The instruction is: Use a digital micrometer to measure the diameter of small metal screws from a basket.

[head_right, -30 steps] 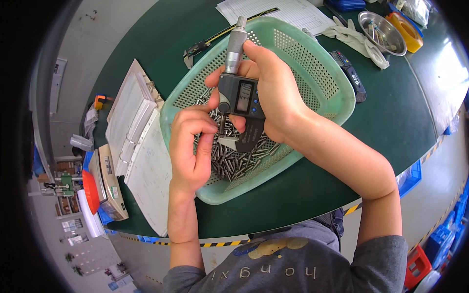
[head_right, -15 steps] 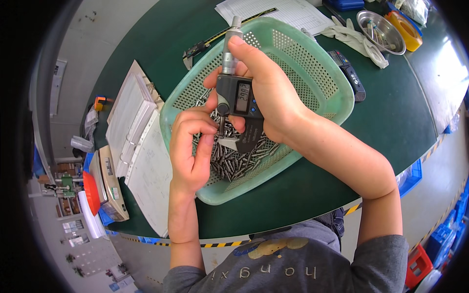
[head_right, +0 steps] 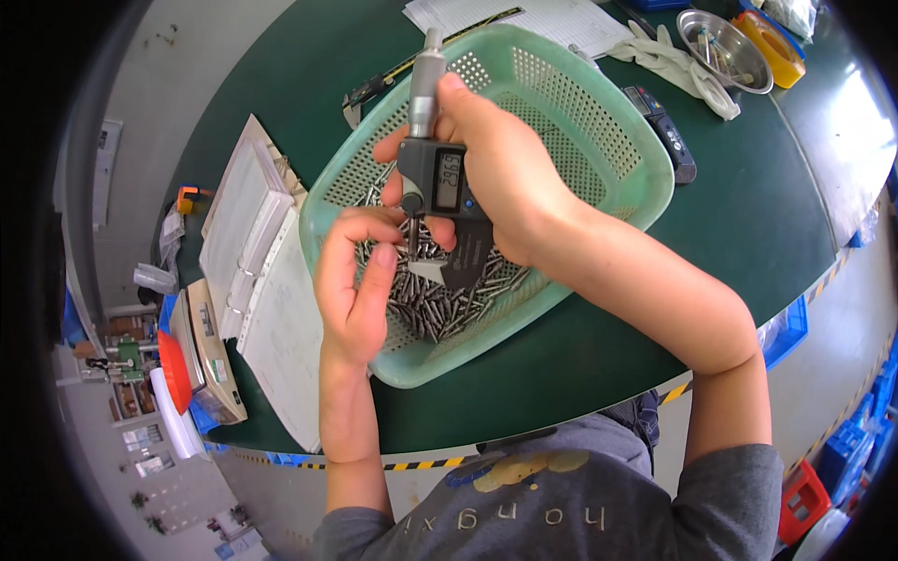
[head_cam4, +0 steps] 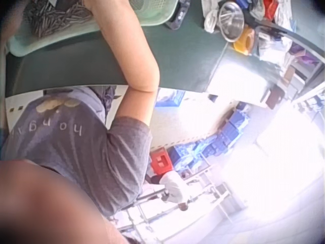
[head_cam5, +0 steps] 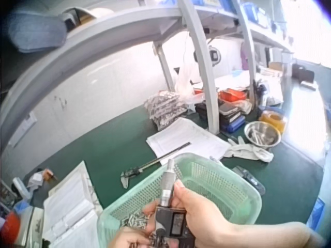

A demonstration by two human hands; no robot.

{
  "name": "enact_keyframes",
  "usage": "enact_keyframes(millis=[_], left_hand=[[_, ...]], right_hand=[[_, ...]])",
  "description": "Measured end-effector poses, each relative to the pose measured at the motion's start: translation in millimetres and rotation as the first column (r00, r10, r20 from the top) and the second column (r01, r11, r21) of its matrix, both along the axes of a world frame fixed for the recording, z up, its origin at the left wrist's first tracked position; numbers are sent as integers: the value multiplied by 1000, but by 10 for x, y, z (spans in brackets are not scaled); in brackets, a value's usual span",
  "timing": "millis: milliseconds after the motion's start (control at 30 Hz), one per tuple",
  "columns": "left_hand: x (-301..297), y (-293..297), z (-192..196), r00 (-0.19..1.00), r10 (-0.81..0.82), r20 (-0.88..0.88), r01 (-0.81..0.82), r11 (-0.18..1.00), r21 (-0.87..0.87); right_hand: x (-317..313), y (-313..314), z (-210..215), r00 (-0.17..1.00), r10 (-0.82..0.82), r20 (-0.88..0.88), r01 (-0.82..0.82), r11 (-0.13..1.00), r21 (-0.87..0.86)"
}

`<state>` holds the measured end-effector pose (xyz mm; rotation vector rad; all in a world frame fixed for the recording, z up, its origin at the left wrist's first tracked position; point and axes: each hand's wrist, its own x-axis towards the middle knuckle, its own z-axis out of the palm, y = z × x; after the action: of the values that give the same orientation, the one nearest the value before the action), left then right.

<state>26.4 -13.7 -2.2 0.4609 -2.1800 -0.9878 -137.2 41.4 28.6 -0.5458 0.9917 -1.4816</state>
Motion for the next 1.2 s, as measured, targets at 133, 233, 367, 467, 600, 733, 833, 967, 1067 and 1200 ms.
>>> enact_keyframes(millis=[133,233,367,467,600,733,833,967,1067,1200], left_hand=[[-59,-48,0,965,263,27,-254,951,-174],[-41,-57,3,944,312,104,-268,914,-306],[-88,74,62,880,35,474,104,959,-264],[-79,102,42,873,12,487,183,919,-349],[-93,94,26,832,-83,548,259,933,-252],[-94,81,16,805,-117,582,294,930,-219],[-104,103,41,821,-16,570,232,923,-307],[-78,90,23,840,14,543,220,905,-363],[-86,72,36,843,12,537,210,913,-350],[-92,42,61,852,104,513,111,922,-372]], right_hand=[[-74,-5,-65,998,-11,69,13,1000,-28],[-77,0,-53,995,-26,101,27,1000,-10],[-68,-6,-73,983,-14,183,15,1000,-5],[-76,4,-67,981,-6,194,7,1000,-7],[-65,17,-49,977,-13,212,13,1000,2],[-62,12,-44,977,-17,215,16,1000,5],[-66,6,-50,980,-22,197,19,1000,17],[-70,1,-66,981,-16,194,17,1000,-2],[-68,-4,-74,982,-17,190,18,1000,-1],[-68,2,-67,984,-44,174,40,999,28]])
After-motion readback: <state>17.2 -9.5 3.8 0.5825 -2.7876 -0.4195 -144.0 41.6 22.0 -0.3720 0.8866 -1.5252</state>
